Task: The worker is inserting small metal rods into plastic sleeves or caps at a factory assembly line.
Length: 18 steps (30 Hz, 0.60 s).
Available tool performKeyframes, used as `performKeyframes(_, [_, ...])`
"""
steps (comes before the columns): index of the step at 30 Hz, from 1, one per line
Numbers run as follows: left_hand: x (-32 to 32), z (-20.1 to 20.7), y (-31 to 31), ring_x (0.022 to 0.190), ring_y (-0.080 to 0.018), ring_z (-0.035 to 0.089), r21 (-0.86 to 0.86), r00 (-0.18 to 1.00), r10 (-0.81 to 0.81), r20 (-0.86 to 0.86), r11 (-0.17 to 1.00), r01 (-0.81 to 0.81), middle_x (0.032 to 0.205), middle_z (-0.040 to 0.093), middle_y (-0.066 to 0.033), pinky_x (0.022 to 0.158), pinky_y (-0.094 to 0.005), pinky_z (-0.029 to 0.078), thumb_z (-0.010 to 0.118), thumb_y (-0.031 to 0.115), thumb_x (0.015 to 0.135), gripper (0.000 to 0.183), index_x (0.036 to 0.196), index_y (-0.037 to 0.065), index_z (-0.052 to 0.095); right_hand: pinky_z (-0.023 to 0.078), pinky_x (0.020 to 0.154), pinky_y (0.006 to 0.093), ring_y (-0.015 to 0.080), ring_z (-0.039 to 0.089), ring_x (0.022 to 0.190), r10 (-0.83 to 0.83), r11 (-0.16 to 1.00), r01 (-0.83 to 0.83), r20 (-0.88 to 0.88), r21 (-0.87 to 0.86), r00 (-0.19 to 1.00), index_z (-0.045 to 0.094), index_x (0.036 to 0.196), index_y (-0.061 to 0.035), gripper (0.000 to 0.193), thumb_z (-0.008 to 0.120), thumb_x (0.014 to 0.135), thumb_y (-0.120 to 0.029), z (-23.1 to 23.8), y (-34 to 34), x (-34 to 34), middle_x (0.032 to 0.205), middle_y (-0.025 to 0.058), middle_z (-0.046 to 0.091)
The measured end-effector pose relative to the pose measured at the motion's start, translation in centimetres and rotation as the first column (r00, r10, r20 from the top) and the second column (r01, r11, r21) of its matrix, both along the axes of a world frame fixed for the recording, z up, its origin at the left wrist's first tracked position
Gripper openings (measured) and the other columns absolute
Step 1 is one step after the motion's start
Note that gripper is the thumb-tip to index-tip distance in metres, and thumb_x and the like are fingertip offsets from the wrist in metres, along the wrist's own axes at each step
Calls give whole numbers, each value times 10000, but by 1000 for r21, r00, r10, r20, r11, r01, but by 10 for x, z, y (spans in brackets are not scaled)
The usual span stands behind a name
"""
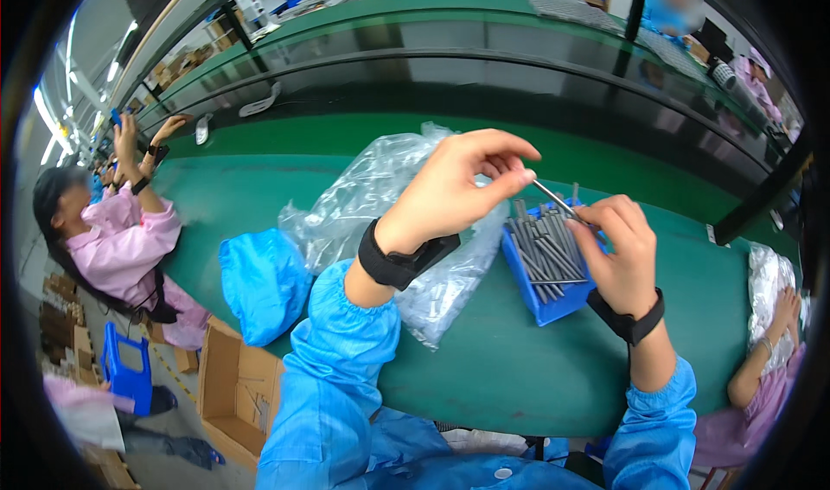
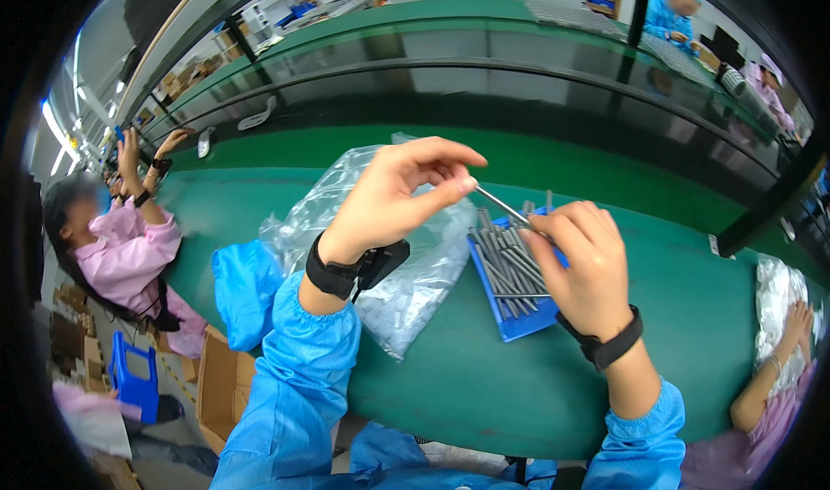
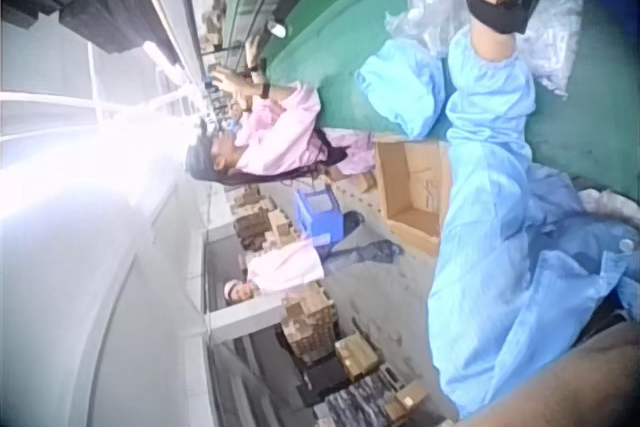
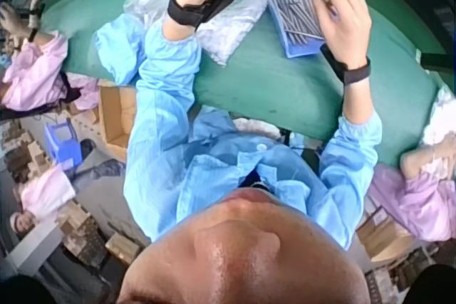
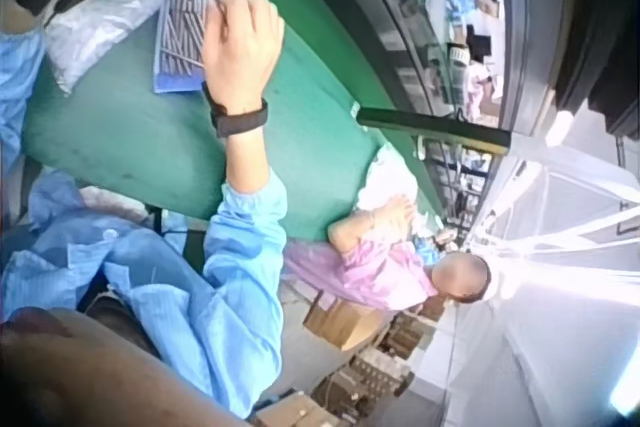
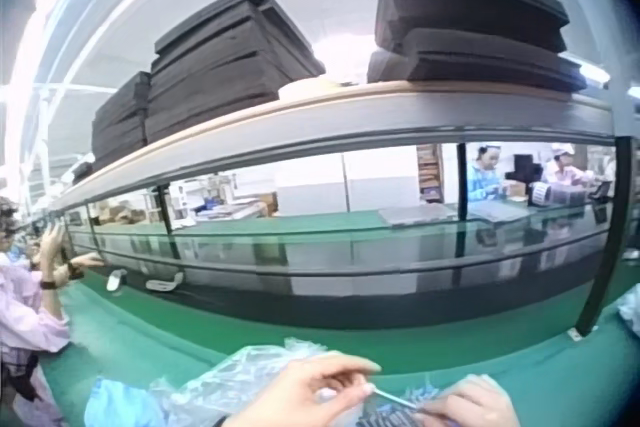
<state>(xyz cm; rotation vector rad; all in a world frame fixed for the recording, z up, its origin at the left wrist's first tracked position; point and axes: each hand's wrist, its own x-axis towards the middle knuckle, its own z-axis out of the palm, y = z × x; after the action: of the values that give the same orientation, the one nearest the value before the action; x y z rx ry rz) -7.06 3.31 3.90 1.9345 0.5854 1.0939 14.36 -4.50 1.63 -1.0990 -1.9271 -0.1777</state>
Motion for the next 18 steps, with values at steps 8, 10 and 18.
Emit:
performKeyframes(8, [40,-31,-11,889,-151,631,-326,839,175,515,945,3,973,629,-88,783,-285,530,668,10,861,181,1011,-1,567,462,622,368,267,576,690,-22,998,15,-118,-66,993,630,797,-42,132,740,729,-67,-10,2,0,753,82,580])
performKeyframes(10, [44,-33,-13,891,-153,630,-308,836,210,508,950,-52,988,630,-95,781,-292,533,668,13,862,198,1034,-3,571,467,636,371,271,578,701,-18,998,12,-108,-54,994,628,807,-44,122,727,741,-70,-11,2,1,759,82,572])
performKeyframes(18, [48,-38,-18,870,-138,633,-214,826,246,507,964,-156,941,640,-75,782,-288,530,660,-4,865,127,970,11,591,471,657,381,283,571,706,0,999,-5,-78,-53,997,587,805,-37,112,689,786,-79,-12,1,0,757,90,550])
